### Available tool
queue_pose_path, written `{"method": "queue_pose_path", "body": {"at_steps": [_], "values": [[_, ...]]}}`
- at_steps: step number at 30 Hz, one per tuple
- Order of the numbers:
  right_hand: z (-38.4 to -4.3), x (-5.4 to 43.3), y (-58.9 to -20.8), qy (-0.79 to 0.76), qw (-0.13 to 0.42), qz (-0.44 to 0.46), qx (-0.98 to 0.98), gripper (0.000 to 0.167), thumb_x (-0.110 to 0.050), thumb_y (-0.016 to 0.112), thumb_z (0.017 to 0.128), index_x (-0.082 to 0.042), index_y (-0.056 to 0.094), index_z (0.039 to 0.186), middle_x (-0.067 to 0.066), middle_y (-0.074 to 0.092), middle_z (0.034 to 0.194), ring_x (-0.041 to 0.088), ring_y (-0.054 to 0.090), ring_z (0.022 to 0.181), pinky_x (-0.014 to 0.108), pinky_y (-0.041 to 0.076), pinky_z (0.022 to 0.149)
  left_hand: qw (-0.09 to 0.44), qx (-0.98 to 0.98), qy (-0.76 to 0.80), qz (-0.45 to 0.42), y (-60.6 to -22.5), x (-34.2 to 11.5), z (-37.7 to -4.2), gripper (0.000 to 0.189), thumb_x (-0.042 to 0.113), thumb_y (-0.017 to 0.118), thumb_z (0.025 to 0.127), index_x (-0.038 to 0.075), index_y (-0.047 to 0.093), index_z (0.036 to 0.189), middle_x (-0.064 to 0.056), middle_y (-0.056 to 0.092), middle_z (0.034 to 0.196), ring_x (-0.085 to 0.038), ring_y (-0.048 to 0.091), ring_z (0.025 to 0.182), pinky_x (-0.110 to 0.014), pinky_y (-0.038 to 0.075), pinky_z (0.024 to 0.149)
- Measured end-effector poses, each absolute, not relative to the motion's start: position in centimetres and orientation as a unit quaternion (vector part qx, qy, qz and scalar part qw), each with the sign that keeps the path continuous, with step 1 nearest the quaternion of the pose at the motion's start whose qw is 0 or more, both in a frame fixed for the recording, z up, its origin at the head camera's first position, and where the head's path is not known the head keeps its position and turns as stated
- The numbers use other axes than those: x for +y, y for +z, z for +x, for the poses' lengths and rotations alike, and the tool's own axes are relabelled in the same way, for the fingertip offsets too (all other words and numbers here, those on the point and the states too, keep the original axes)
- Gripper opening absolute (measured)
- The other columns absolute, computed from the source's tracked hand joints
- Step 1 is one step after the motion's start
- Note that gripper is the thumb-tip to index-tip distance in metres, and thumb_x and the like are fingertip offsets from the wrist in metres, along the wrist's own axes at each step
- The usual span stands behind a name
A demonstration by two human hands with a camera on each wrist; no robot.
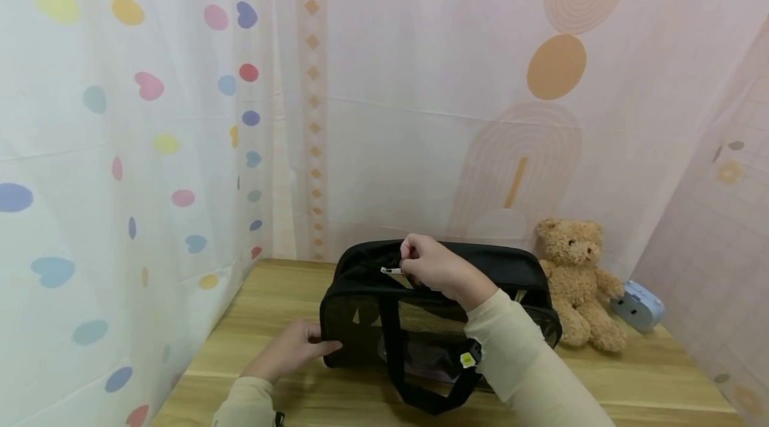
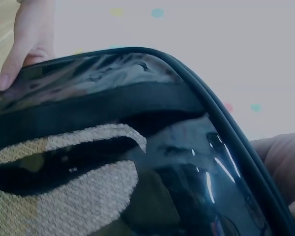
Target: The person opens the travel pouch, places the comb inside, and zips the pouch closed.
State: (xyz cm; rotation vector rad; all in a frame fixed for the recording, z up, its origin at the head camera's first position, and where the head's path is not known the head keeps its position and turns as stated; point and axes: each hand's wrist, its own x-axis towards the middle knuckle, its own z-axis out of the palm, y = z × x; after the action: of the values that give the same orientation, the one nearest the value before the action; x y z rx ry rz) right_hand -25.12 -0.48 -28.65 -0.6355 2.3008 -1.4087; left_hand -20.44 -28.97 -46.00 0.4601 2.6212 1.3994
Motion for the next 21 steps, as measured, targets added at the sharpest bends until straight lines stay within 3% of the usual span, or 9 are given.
{"method": "queue_pose_path", "body": {"at_steps": [10,21], "values": [[-25.2,0.9,-28.5,-0.485,0.188,-0.233,0.822,0.016,0.002,0.043,0.103,-0.007,0.042,0.090,0.001,0.037,0.068,0.014,0.025,0.052,0.030,0.029,0.055,0.067,0.869,0.467,0.151,-45.9,-29.1,-20.4,0.029,0.036,0.073,0.094,0.012,0.078,0.079,-0.001,0.072,0.076,-0.008,0.050,0.063,-0.026,0.043,0.066],[-25.2,2.8,-28.3,-0.467,0.146,-0.223,0.843,0.017,0.002,0.044,0.102,-0.006,0.042,0.087,0.003,0.036,0.074,0.015,0.024,0.056,0.032,0.028,0.059,0.076,0.861,0.484,0.136,-46.0,-28.8,-20.6,0.029,0.036,0.073,0.094,0.012,0.078,0.080,-0.005,0.072,0.074,-0.009,0.047,0.061,-0.026,0.043,0.064]]}}
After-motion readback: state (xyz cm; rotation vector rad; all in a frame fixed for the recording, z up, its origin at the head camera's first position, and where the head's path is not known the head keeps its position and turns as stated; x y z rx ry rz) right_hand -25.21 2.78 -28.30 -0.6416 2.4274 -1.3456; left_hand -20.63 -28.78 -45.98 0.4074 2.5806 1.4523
